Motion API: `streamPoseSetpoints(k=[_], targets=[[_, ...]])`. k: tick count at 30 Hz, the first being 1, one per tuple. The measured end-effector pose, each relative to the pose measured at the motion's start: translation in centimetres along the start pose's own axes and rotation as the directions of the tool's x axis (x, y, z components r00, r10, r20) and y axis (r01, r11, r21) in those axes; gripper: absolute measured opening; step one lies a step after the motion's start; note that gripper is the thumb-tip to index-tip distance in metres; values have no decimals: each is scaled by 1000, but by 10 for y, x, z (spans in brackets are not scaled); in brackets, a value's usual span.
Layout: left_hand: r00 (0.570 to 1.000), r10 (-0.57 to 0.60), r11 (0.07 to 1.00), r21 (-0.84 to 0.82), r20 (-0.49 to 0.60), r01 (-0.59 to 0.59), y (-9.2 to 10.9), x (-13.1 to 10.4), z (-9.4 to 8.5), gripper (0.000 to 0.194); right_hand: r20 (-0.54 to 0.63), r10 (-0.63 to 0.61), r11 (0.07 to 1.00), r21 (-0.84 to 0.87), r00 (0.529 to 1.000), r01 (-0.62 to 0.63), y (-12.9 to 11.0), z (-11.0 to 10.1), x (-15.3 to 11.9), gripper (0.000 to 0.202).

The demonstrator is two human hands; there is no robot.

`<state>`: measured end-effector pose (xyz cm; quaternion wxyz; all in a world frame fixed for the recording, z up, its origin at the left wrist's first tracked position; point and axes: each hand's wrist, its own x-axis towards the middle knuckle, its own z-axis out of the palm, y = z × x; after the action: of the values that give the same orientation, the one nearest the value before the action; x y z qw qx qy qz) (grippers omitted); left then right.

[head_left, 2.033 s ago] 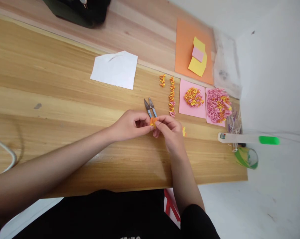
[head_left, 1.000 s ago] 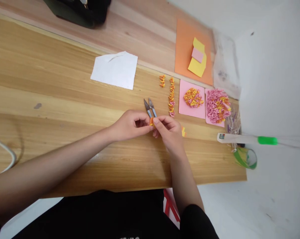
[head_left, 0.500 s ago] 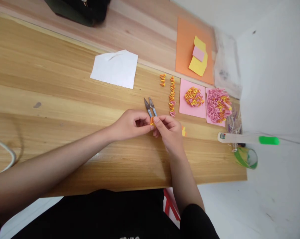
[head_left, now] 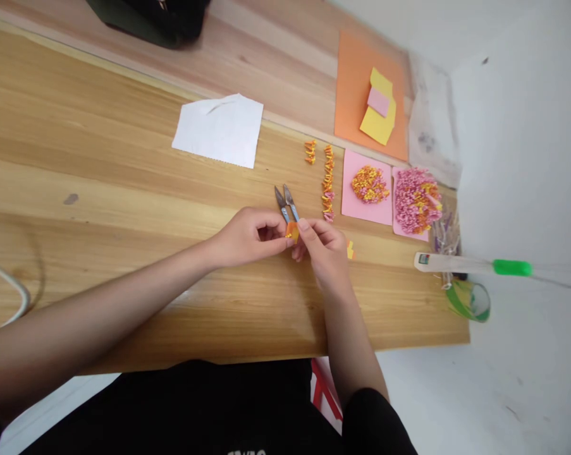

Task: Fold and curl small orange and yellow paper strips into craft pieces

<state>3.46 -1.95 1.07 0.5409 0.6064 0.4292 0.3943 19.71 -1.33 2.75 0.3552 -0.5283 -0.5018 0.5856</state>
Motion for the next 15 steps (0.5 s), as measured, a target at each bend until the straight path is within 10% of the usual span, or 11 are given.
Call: streamPoseSetpoints(k=[15], targets=[[1000, 16, 999, -29, -13, -16, 0, 1, 1, 23, 25, -16, 1000, -3, 1000, 16, -1, 0, 0, 36]])
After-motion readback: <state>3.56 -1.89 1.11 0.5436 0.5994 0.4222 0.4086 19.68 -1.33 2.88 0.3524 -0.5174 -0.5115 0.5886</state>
